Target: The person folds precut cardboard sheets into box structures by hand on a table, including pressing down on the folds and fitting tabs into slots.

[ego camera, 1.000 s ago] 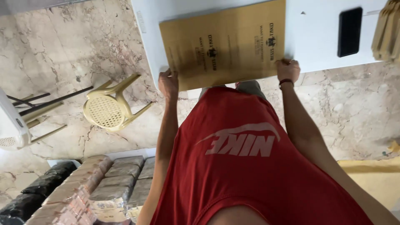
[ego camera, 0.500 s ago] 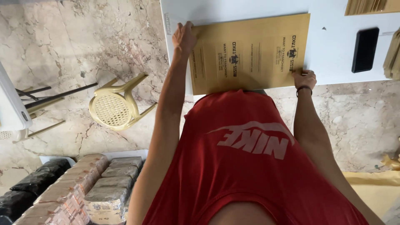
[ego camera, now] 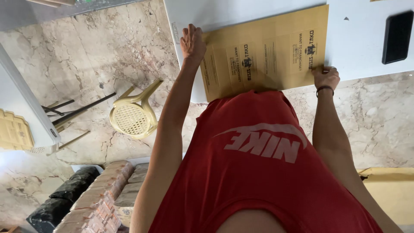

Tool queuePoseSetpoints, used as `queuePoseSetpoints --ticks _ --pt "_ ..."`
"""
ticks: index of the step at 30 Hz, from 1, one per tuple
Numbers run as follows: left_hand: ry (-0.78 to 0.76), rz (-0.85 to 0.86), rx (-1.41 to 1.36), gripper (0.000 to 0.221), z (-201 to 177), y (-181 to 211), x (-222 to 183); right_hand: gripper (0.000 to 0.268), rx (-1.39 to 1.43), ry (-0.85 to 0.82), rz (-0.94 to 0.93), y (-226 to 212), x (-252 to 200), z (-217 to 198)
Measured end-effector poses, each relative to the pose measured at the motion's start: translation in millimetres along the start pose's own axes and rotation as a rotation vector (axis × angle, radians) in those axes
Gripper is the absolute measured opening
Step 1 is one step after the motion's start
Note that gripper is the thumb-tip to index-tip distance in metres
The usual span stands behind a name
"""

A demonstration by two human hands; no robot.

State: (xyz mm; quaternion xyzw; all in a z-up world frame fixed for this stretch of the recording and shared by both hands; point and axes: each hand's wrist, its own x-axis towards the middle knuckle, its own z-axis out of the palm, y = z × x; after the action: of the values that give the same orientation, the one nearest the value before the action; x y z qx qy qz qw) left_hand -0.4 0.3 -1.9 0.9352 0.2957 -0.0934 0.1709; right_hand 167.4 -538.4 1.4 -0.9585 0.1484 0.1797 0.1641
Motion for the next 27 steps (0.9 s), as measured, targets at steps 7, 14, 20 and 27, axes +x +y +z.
queuePoseSetpoints --ticks 7,14,20,27 --pt "-0.021 0.113 0.149 0.034 -2 1 3 0.036 0.005 0.003 -0.015 -3 -2 -1" --pt "0.002 0.158 0.176 0.023 -5 2 4 0.036 0.027 -0.004 0.035 -10 -8 -5" --pt "-0.075 0.151 0.217 0.034 -13 7 7 0.034 0.016 0.003 0.033 -12 -9 -5" --pt "-0.428 -0.122 -0.844 0.039 -89 -1 -12 0.038 0.024 -0.021 0.029 -11 -8 -5"
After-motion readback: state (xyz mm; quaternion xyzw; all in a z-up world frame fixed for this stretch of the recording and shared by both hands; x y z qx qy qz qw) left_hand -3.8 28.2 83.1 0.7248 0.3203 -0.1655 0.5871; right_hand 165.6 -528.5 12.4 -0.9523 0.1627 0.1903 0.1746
